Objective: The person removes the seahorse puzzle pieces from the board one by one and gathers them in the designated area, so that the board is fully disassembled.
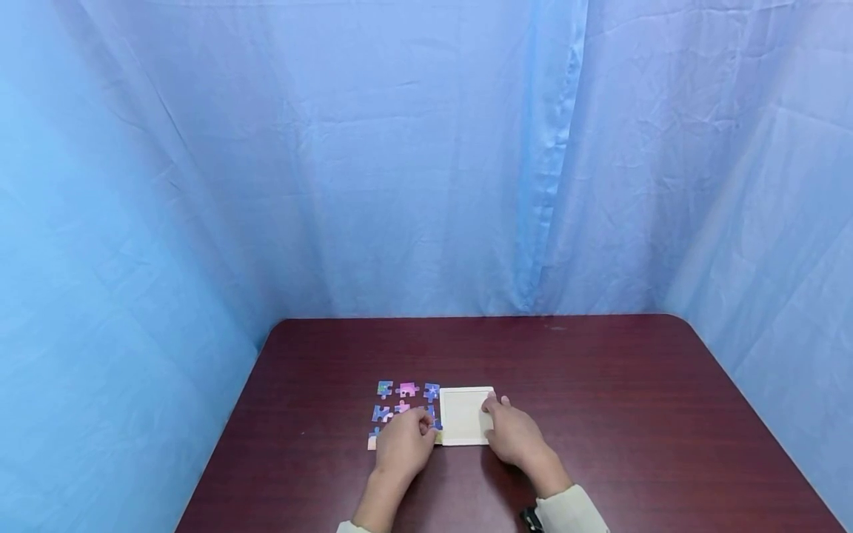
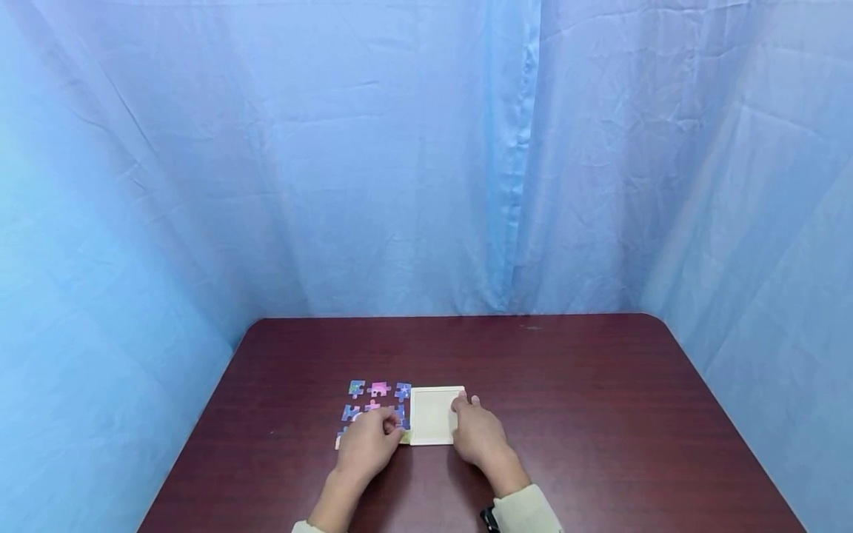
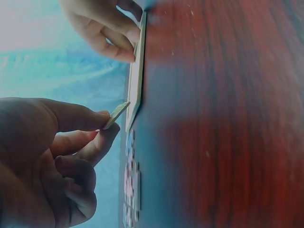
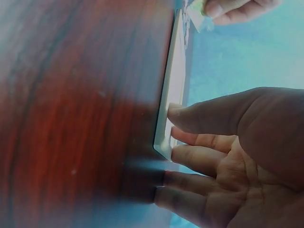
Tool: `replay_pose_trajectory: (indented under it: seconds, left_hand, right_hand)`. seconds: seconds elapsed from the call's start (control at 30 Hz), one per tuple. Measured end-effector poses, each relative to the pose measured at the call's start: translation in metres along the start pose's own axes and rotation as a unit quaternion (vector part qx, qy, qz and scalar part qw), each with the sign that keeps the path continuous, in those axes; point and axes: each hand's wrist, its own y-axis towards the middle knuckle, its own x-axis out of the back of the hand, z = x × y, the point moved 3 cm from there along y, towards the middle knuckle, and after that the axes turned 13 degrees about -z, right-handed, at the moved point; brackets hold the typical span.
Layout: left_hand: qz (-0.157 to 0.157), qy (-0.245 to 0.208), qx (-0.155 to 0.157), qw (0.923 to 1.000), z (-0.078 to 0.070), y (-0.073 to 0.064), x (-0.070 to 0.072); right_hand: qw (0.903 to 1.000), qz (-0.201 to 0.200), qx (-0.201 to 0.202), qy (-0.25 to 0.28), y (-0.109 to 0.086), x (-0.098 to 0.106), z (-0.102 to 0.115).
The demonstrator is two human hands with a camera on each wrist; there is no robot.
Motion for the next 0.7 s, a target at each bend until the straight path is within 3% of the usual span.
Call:
replay_pose_trajectory:
  seconds: [0.37,0.7]
  left_hand:
    - [-0.004,0.034,0.029,0.9990,0.012,0.000,0.000]
    - [-0.013,0.049,0.016,0.9986,0.013,0.002,0.000]
  right_hand:
    - [0.9999,0.002,-0.004,-0.013,0.000,0.003,0.003]
    - [0.9999,0.004,-0.002,-0.013,0.001,0.003,0.003]
